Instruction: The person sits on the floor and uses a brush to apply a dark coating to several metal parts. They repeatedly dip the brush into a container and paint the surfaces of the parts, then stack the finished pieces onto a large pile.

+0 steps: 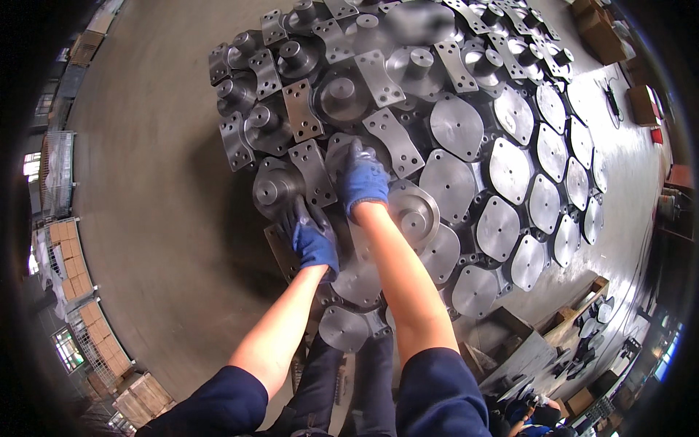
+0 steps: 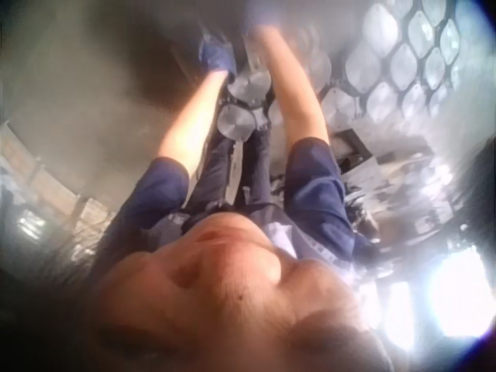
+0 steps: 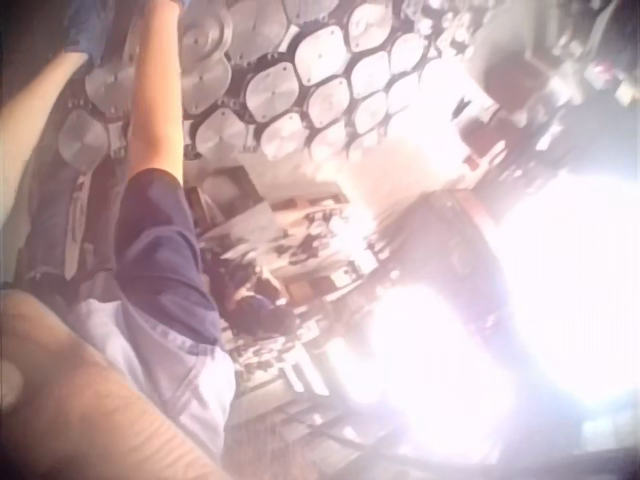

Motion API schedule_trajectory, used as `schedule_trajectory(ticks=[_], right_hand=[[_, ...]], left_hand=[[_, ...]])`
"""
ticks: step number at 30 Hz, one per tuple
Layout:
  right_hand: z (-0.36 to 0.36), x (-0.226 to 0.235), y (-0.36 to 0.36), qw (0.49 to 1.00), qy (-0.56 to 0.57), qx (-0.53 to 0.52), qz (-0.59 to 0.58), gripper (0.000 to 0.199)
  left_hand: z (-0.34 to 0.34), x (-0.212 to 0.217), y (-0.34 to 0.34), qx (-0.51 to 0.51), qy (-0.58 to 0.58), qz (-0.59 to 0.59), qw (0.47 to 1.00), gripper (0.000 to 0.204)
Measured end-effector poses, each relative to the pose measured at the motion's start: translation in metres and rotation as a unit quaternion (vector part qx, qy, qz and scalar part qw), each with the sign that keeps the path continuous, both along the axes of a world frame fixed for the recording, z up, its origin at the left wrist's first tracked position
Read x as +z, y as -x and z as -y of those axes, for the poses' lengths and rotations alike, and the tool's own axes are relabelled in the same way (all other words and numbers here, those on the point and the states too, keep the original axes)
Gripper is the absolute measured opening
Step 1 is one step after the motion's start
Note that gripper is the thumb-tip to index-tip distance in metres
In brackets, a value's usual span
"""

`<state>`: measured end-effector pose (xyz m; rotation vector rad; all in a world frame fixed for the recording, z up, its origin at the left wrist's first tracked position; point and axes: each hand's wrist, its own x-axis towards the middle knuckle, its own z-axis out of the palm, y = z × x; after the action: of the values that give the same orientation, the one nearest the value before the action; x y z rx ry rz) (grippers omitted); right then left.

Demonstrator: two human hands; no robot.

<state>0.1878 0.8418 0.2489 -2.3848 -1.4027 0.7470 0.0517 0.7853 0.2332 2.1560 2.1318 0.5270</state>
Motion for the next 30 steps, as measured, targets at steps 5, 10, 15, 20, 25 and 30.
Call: schedule_trajectory(ticks=[5, 10, 15, 20, 25, 30], right_hand=[[-0.012, 0.008, -0.003, 0.999, 0.022, 0.044, -0.018, 0.042], [-0.028, -0.006, -0.007, 0.999, -0.019, 0.029, -0.024, 0.036], [-0.033, -0.008, -0.013, 0.998, -0.039, 0.043, -0.028, 0.039], [-0.021, 0.012, -0.021, 0.999, 0.003, 0.04, -0.017, 0.05], [0.058, 0.049, -0.038, 0.979, -0.157, -0.055, 0.119, 0.067], [0.147, 0.028, -0.055, 0.999, -0.052, -0.012, -0.011, 0.077]], left_hand=[[0.002, -0.006, 0.007, 0.01, 0.039, 0.023, 0.999, 0.044], [0.002, -0.009, 0.008, 0.016, 0.087, 0.025, 0.996, 0.063], [-0.002, -0.01, 0.002, 0.015, 0.016, 0.039, 0.999, 0.044], [0.002, -0.006, -0.006, 0.0, -0.014, 0.041, 0.999, 0.036], [0.0, -0.013, 0.009, 0.032, 0.05, 0.005, 0.998, 0.04], [0.0, -0.008, 0.0, 0.03, 0.022, -0.011, 0.999, 0.035]])
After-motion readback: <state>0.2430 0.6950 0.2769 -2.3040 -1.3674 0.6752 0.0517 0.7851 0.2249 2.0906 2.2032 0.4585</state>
